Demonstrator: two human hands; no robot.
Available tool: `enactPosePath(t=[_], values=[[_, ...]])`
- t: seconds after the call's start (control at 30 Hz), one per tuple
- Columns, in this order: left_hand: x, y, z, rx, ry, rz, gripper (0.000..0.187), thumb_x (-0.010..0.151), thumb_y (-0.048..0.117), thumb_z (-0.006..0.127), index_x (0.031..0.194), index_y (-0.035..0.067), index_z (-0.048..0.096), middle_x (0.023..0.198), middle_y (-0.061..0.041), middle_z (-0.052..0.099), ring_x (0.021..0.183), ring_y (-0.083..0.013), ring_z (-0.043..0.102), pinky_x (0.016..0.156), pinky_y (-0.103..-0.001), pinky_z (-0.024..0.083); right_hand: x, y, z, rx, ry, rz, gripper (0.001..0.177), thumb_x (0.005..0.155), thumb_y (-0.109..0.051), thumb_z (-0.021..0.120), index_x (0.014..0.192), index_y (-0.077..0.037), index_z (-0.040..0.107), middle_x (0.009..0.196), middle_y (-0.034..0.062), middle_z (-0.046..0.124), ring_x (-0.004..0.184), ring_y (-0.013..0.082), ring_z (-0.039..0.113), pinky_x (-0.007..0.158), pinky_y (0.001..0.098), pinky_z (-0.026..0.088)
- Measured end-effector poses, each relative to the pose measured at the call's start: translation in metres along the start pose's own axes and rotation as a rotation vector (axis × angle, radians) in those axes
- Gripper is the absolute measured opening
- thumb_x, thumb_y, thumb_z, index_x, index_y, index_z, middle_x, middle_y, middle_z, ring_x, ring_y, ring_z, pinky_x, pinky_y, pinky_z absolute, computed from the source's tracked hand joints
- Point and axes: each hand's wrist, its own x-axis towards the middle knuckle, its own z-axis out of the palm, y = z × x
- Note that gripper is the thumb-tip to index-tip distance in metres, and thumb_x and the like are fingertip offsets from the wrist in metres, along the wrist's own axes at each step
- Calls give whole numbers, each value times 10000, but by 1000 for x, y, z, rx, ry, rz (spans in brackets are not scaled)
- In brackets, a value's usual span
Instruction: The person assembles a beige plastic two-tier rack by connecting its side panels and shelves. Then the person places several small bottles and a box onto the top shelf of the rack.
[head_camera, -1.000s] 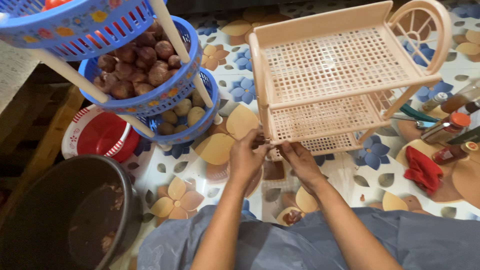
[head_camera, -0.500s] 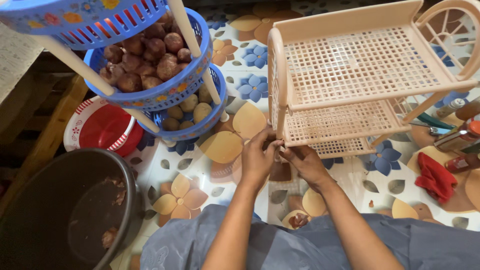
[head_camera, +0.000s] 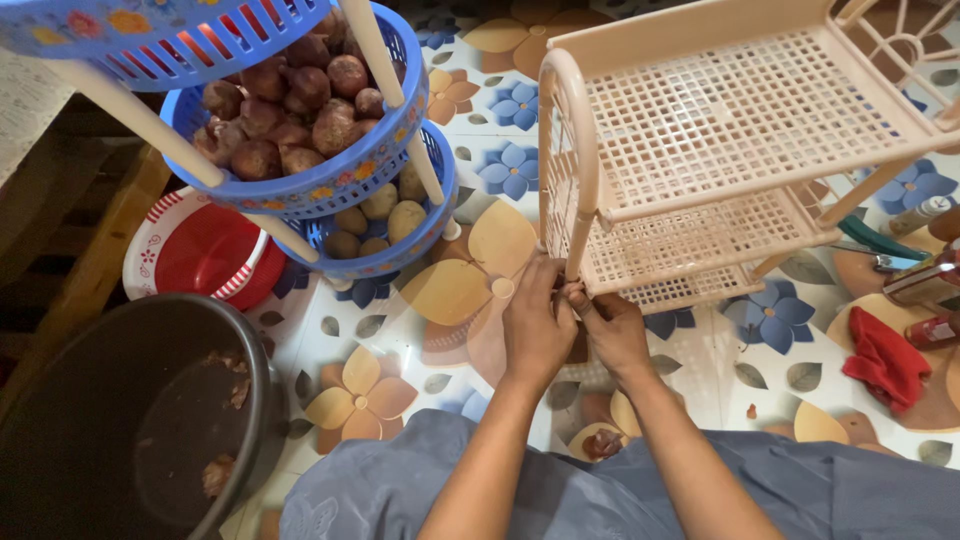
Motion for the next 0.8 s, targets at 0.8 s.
enactPosePath(t=[0.8], values=[[4,-18,5,-282,-84,-311,235,929,81,702,1163,66,709,1058,-92,789,1018,-206,791,854,-319,597,-3,-24,-6,659,-113,99,566,905,-455,682,1347,-128,549,1308,40,643,1233,215,636,906,488,616]])
